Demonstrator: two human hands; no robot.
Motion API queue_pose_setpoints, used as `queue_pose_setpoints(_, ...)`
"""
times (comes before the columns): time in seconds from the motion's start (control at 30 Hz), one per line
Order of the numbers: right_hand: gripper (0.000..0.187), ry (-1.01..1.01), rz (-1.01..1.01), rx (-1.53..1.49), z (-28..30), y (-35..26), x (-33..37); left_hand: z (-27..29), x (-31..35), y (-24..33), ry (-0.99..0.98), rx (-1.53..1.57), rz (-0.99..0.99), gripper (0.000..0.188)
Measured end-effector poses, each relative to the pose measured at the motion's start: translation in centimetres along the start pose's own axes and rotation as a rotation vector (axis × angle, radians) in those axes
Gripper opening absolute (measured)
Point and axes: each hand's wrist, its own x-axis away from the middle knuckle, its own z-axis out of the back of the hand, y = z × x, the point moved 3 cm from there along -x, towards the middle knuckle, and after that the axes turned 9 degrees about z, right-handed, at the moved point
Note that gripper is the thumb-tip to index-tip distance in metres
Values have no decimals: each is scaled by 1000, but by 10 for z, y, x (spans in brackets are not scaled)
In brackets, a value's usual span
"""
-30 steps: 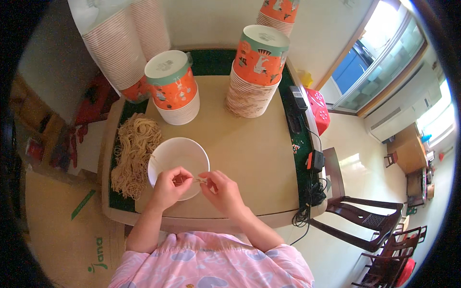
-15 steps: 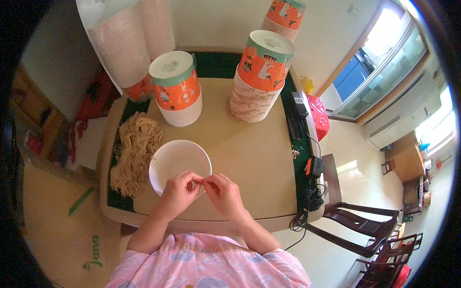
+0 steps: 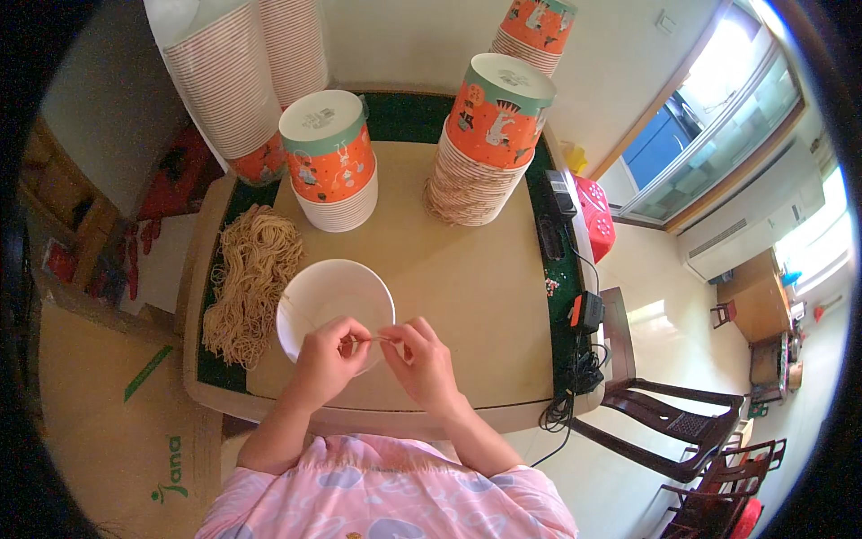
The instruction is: Tying thin elastic strings through pre-punched holes in paper bowls as part of a manufacturing packaging process.
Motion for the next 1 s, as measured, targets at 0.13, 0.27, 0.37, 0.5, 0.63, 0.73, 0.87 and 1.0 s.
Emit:
queue_pose_setpoints(0.13,11,12,66,-39,-4,-6,-4,2,0,-5,-72,130,116,12)
queue_pose_setpoints(0.27,10,-47,-15,-56,-8,7,-2,9,-3,-8,-54,256,143,14)
queue_pose_setpoints(0.37,11,-7,13,-82,-10,11,0,16,-2,-12,-69,264,138,14)
queue_pose_setpoints(0.5,11,8,27,-104,-13,11,-2,16,-2,-11,-109,191,141,9)
queue_pose_setpoints(0.63,10,23,48,-119,-15,12,-1,6,-4,-12,-91,202,131,7)
queue_pose_setpoints(0.73,12,38,-42,-169,-16,8,-1,4,-5,-12,-18,198,94,7)
queue_pose_setpoints(0.87,14,35,-54,-127,-15,8,0,5,-4,-12,0,206,116,7)
queue_pose_setpoints(1.0,14,33,-28,-71,-15,8,0,7,-5,-13,-9,222,136,8)
